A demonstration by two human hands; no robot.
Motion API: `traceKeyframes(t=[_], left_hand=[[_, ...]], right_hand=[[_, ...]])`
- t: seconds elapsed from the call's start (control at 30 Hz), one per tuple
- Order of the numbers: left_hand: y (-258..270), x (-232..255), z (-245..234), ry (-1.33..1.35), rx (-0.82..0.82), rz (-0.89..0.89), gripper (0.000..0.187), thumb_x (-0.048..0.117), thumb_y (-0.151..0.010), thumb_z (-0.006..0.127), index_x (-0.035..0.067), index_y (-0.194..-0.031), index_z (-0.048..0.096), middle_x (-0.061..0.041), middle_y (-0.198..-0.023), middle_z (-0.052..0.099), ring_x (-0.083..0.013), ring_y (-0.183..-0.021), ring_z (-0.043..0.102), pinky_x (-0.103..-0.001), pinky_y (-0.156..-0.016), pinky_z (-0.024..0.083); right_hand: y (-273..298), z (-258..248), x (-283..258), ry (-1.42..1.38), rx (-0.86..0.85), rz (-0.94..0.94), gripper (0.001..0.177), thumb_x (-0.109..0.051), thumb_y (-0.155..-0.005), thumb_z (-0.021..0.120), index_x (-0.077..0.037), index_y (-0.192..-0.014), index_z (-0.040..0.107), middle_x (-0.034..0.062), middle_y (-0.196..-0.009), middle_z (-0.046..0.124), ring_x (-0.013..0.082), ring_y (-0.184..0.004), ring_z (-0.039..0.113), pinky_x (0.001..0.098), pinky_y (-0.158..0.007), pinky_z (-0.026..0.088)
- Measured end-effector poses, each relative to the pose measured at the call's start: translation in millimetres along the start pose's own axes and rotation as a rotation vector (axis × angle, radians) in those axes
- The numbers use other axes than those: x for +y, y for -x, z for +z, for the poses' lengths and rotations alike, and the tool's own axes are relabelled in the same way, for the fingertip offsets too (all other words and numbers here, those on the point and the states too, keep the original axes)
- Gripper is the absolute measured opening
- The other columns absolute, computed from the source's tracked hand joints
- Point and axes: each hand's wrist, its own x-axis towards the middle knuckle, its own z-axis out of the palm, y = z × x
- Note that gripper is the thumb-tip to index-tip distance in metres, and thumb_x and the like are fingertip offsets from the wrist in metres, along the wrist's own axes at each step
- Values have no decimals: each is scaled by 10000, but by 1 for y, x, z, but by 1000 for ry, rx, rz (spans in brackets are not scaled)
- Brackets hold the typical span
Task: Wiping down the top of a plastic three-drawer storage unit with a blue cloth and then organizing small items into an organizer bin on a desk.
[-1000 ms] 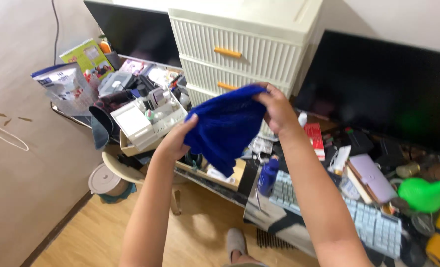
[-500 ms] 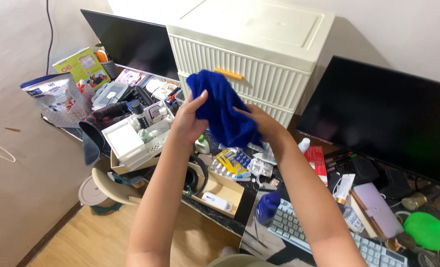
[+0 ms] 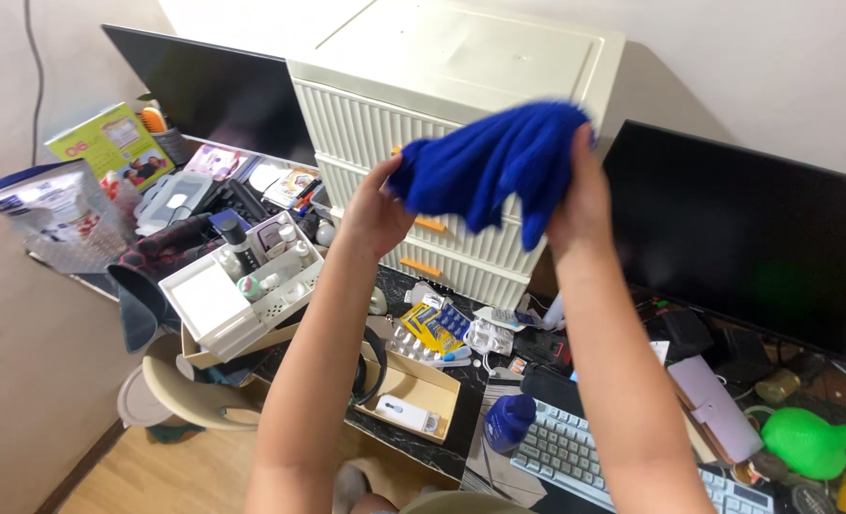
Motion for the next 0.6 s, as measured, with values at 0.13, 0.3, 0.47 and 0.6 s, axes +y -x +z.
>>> traceKeyframes(t=[0.13,0.3,0.47,0.6], left_hand=[[-30,19,15,-156,-236,-38,439,241,-986,549,29,-1370,552,-181,-1342,647,-304,-1199,665,-432,-1070,548],[-37,49,64,-824,-103,361,516,268,-973,528,56,-1443,507,-151,-1436,602,-275,-1371,533,-400,-1096,459],[-86,71,59,-995,-171,511,467,203,-981,567,53,-1421,518,-149,-1431,611,-278,-1364,566,-393,-1103,447],[-99,93,45,-1202,-179,686,418,168,-991,595,44,-1386,539,-154,-1415,622,-287,-1372,570,-397,-1101,459]], right_hand=[[-18,42,-50,13,-63,-122,577,-441,-1033,623,-45,-1444,540,89,-1329,685,206,-1255,661,377,-1155,512],[-52,53,-77,684,-68,-476,446,-374,-1181,619,-52,-1479,541,53,-1261,665,170,-1097,608,343,-1002,470],[-82,44,-44,1679,117,-467,418,-452,-1137,576,-62,-1269,650,110,-1271,657,317,-1195,580,495,-1067,430],[-96,4,16,2290,118,-55,664,-624,-953,449,-109,-1304,683,218,-1489,473,526,-1461,313,880,-1054,97]])
